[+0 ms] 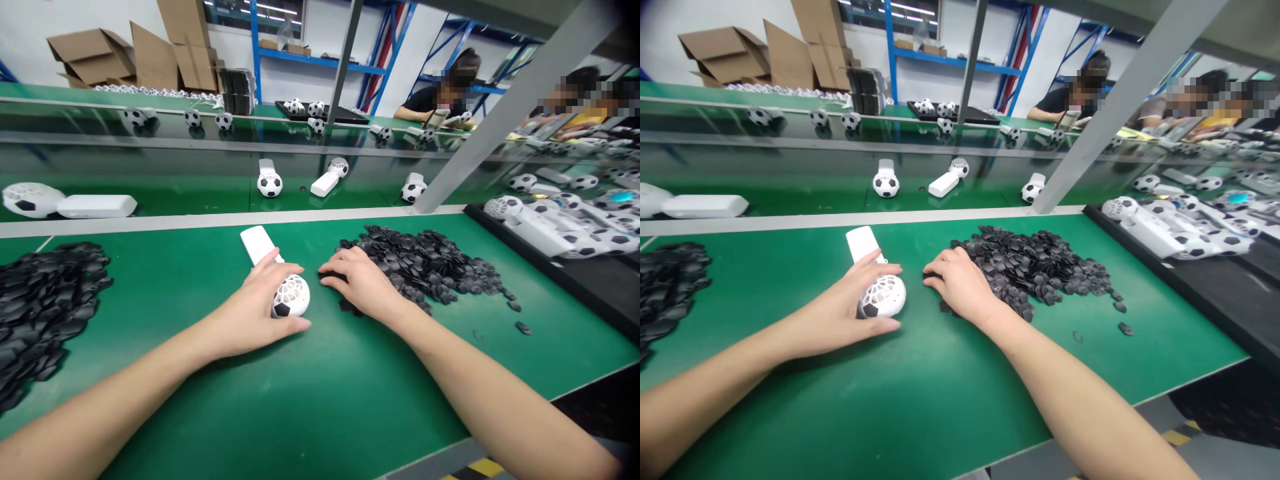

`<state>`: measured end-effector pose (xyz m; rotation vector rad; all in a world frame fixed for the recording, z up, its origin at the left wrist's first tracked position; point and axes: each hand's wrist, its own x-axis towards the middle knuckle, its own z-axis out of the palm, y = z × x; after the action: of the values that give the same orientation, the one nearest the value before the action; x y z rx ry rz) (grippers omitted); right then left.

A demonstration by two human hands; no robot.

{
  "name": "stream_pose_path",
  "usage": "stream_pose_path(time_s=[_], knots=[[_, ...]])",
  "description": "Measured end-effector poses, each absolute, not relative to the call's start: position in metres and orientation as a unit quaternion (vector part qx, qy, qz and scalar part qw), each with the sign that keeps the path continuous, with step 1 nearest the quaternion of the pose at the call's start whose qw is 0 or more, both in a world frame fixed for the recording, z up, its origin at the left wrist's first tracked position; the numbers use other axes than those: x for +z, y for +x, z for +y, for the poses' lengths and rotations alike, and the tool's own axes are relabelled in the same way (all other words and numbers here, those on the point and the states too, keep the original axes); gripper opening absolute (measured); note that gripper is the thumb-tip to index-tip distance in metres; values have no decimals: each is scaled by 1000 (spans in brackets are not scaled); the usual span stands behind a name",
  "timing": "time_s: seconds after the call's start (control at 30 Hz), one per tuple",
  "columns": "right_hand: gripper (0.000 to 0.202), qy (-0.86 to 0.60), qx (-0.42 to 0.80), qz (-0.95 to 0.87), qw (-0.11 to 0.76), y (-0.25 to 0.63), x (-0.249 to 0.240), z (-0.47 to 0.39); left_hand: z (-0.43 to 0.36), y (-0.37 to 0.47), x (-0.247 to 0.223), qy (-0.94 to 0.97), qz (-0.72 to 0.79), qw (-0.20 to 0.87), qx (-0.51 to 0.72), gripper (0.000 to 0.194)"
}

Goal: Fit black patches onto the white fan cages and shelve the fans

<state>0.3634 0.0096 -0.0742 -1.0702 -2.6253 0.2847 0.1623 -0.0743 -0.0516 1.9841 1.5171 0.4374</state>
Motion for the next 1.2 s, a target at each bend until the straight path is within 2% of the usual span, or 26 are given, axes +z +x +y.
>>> stream_pose_path(time_s=[0.13, 0.2, 0.27, 0.37, 0.43, 0.57, 0.8, 0.93, 1.07, 1.2], knots=[[19, -345, 15, -933, 104, 358, -75, 8, -75, 163, -54, 750, 557, 304, 186, 54], [20, -345, 5, -931, 118, 358, -74, 9, -73, 160, -53, 761, 538, 314, 181, 55], [17, -345, 51, -920, 176, 360, -72, 8, -72, 157, -51, 764, 532, 322, 174, 56], [12, -331, 185, -882, 280, 362, -64, 0, -71, 155, -50, 764, 528, 329, 173, 57], [7, -307, 258, -865, 300, 363, -58, -7, -71, 155, -50, 765, 521, 335, 177, 56], [7, -237, 308, -877, 282, 359, -53, -18, -70, 155, -52, 772, 504, 341, 185, 53], [13, -159, 289, -905, 269, 354, -59, -23, -71, 158, -52, 785, 468, 356, 194, 44], [5, -170, 306, -896, 274, 350, -60, -24, -72, 163, -51, 771, 485, 353, 214, 38], [4, -210, 385, -860, 262, 347, -60, -24, -73, 167, -52, 768, 504, 333, 214, 35], [11, -253, 503, -791, 239, 345, -61, -23, -75, 169, -54, 758, 523, 324, 214, 39]])
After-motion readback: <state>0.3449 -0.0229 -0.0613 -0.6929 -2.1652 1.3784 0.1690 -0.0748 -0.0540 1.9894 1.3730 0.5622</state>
